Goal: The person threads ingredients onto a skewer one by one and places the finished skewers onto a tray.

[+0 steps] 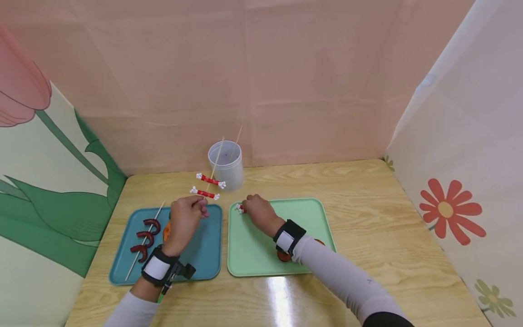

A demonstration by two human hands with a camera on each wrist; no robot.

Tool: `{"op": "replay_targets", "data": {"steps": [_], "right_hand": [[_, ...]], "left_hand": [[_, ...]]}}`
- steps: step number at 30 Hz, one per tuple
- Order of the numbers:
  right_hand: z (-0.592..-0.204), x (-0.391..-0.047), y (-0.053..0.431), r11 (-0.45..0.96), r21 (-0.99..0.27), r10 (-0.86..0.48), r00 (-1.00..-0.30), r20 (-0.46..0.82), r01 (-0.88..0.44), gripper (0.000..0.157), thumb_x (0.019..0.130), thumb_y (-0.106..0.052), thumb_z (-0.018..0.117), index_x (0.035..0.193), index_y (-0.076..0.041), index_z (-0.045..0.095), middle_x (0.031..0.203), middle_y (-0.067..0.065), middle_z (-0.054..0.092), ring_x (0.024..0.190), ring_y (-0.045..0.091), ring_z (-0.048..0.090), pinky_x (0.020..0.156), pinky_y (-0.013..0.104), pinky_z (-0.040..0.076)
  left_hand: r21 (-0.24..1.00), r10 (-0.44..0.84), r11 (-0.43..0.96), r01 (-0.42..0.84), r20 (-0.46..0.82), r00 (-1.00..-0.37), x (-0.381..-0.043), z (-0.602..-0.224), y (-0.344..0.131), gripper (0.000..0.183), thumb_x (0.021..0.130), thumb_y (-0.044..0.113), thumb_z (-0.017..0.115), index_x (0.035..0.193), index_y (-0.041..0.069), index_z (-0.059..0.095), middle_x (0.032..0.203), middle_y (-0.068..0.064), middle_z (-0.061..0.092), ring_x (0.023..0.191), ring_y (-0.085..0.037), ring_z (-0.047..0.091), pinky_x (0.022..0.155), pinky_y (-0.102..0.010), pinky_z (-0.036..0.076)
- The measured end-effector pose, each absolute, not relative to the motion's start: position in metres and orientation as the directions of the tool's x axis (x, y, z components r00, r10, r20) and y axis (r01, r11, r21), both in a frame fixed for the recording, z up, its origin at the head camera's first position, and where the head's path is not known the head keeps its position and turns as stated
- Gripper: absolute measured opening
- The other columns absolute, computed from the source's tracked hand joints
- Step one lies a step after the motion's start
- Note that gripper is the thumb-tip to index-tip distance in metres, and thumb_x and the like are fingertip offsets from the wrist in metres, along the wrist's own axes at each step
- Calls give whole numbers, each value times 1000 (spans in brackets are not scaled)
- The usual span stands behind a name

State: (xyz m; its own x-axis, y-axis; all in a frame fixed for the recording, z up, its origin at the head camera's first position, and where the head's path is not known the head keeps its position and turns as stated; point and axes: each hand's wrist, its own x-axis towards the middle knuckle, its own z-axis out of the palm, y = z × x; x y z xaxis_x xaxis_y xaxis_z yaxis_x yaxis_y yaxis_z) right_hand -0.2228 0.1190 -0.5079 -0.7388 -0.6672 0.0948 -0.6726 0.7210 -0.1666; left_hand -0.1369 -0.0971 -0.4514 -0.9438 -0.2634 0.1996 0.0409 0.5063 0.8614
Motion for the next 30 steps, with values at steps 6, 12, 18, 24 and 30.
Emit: {"op": "replay_targets", "data": {"steps": [6, 12, 18, 24, 30], "right_hand": [[-512, -221, 117, 728, -150, -664, -743, 89, -669, 17, 90, 7, 70, 102, -2, 76, 92, 11, 73, 87, 25, 70, 70, 36, 61], [-512, -219, 117, 742, -119, -656, -751, 72, -660, 18, 90, 7, 70, 104, -3, 77, 92, 10, 74, 87, 24, 71, 69, 36, 62], [-490, -226, 118, 729, -281, -616, -777, 129, -624, 13, 92, 3, 71, 102, -3, 77, 93, 10, 74, 86, 22, 70, 73, 34, 61], [-438, -247, 129, 629, -605, -445, -864, 235, -489, 16, 98, -6, 68, 111, -2, 75, 103, 12, 76, 90, 22, 71, 79, 38, 61], [-389, -261, 142, 541, -742, -312, -914, 260, -396, 22, 100, -14, 66, 120, -5, 72, 110, 12, 75, 95, 25, 71, 86, 41, 61]], "left_hand": [[858, -254, 512, 39, 195, -947, -137, -452, -96, 16, 93, -8, 64, 100, -4, 78, 77, -14, 75, 59, -14, 71, 50, -20, 56], [862, -258, 506, 26, 180, -949, -137, -452, -94, 19, 92, -10, 63, 102, -3, 78, 78, -12, 76, 60, -14, 71, 52, -20, 58], [861, -254, 509, 12, 163, -953, -135, -453, -93, 20, 92, -10, 64, 104, -3, 77, 81, -11, 76, 62, -14, 72, 53, -20, 58], [837, -171, 546, 38, 156, -973, -132, -457, -91, 16, 94, -4, 66, 102, 0, 79, 75, -9, 74, 61, -11, 69, 52, -21, 56], [817, -97, 566, 106, 194, -976, -130, -465, -85, 14, 93, -4, 67, 94, 1, 80, 72, -6, 73, 57, -9, 65, 51, -20, 54]]}}
